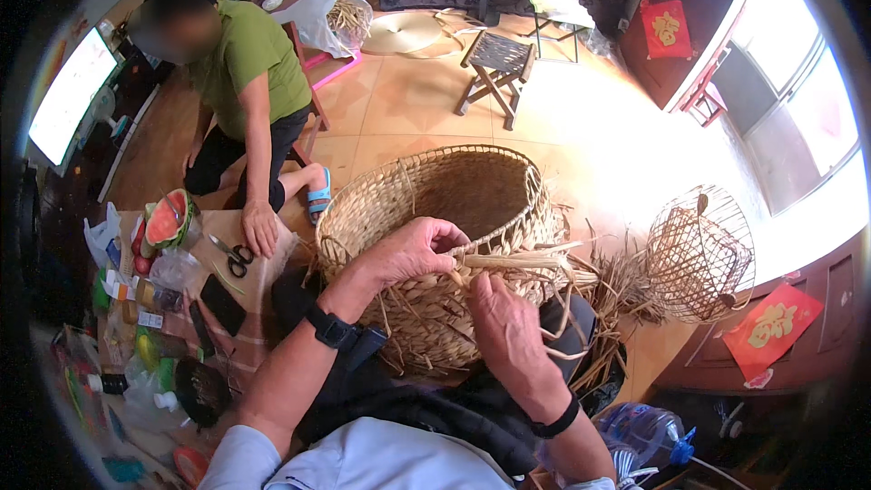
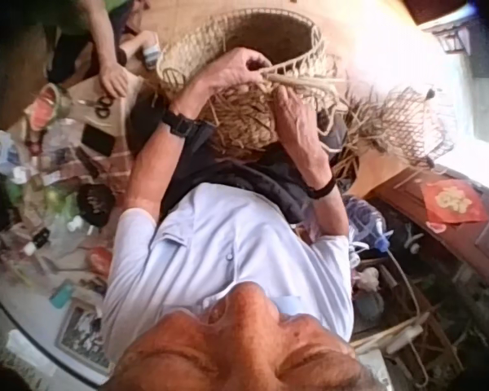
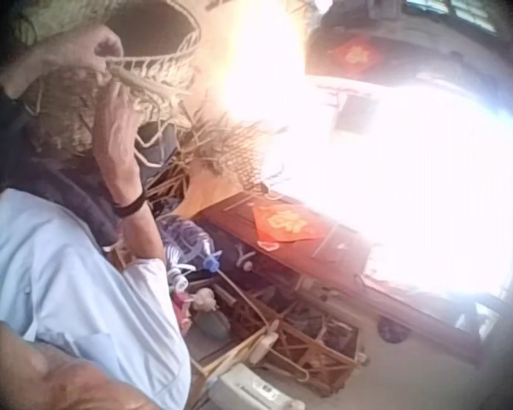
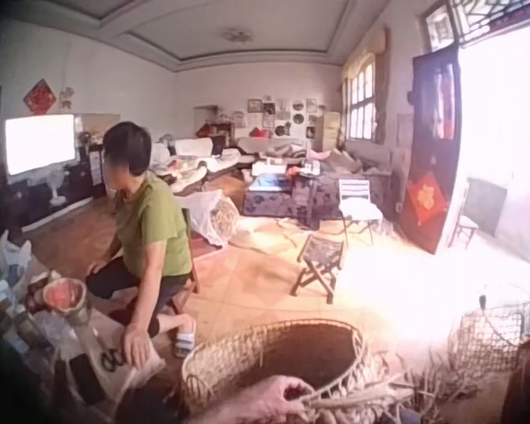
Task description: Weaving a large basket using bamboo or wood strips.
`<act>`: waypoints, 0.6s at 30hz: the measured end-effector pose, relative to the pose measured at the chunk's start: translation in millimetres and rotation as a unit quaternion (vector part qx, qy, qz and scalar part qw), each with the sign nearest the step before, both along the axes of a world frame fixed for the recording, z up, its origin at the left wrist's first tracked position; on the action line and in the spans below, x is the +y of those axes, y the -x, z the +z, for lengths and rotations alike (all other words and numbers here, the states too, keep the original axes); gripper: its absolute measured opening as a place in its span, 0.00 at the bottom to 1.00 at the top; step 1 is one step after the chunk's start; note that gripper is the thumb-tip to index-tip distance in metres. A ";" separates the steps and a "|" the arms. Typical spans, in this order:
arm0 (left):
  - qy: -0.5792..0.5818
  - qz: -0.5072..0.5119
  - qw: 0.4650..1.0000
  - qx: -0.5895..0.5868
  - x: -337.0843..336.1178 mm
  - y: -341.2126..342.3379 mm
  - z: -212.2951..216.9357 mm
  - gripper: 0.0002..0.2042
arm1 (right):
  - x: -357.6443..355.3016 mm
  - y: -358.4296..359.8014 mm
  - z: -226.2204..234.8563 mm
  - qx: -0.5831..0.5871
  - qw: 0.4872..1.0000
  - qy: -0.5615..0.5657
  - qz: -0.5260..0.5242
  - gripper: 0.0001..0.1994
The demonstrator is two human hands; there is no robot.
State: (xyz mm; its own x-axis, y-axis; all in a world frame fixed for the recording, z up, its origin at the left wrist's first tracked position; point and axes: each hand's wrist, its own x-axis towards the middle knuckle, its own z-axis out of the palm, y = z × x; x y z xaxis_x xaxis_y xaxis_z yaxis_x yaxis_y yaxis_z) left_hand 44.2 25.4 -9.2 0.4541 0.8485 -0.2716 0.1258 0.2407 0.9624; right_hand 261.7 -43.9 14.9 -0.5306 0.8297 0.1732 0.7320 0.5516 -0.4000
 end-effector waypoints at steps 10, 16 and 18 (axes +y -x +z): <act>-0.013 -0.033 0.999 -0.005 0.1 4.1 -0.6 0.16 | 65.7 -4.9 19.1 0.014 0.995 -0.097 0.011 0.05; -0.083 0.025 0.994 0.071 -0.3 -10.4 -6.3 0.17 | 61.8 0.1 3.4 0.009 0.998 -0.035 -0.052 0.08; -0.138 0.057 0.977 0.151 -3.0 -14.8 -2.9 0.16 | 61.5 0.7 2.2 -0.007 0.998 -0.026 -0.061 0.08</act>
State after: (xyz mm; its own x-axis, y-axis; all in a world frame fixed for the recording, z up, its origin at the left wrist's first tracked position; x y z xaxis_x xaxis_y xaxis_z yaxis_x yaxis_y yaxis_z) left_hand 59.0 22.4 -12.1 0.2867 0.9488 -0.1322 0.4008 0.0065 0.9161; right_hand 261.0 17.6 17.1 -0.4289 0.8785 0.2105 0.8003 0.4776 -0.3624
